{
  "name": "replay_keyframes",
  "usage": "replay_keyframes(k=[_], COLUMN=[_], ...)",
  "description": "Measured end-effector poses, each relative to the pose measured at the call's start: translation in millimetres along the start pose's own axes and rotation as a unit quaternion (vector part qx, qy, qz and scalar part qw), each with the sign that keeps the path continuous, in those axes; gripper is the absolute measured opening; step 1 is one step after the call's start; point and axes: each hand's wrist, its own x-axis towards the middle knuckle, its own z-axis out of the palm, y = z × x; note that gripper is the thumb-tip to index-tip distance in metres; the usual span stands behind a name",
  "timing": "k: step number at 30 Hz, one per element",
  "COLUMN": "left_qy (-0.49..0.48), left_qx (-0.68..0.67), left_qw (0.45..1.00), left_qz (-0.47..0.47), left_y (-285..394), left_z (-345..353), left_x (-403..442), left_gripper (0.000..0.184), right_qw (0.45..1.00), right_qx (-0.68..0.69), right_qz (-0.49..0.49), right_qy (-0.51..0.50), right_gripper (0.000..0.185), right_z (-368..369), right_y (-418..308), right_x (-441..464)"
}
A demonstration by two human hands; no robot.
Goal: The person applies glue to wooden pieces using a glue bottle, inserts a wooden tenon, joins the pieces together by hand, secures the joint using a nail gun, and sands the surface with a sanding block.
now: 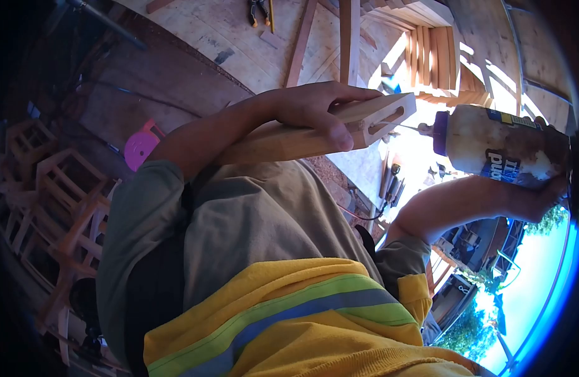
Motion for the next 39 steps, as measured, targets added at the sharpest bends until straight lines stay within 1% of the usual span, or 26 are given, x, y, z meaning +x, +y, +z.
replay_keyframes(k=[2,5,9,11,15,18,21,23,27,36,39], left_qy=[-0.001,0.000,-0.002,0.001,0.003,0.002,-0.007,0.002,-0.003,-0.005,-0.008], left_qx=[-0.016,0.003,-0.011,0.003,-0.010,0.008,-0.011,0.014,0.004,0.032,0.008], left_qw=[1.000,1.000,1.000,1.000,1.000,1.000,1.000,1.000,1.000,0.999,1.000], left_qz=[0.003,-0.001,-0.001,0.001,-0.001,0.001,0.004,0.001,0.006,0.006,0.007], left_y=[-1,-1,1,-1,-1,0,0,-2,1,-4,-2], left_z=[1,0,2,2,4,5,7,7,11,11,13], left_x=[0,0,-2,-2,-4,-5,-5,-5,-7,-7,-7], left_gripper=[0.124,0.123,0.123,0.123,0.123,0.123,0.123,0.124,0.125,0.126,0.125], right_qw=[0.996,0.994,0.993,0.992,0.994,0.995,0.996,0.996,0.997,0.997,0.997], right_qx=[-0.030,-0.035,-0.038,-0.036,-0.041,-0.044,-0.050,-0.052,-0.058,-0.071,-0.071], right_qz=[-0.021,-0.016,-0.022,-0.017,-0.022,-0.020,-0.021,-0.022,-0.025,-0.027,-0.030], right_qy=[0.078,0.103,0.106,0.118,0.098,0.086,0.075,0.066,0.053,0.032,0.026], right_gripper=[0.027,0.028,0.029,0.031,0.031,0.031,0.031,0.031,0.031,0.032,0.032], right_z=[5,2,8,4,1,-1,-6,-10,-14,-20,-25], right_y=[-4,-5,-7,-8,-11,-14,-17,-18,-21,-24,-25], right_x=[-3,-2,-5,-4,-7,-7,-3,-3,-4,-6,-4])
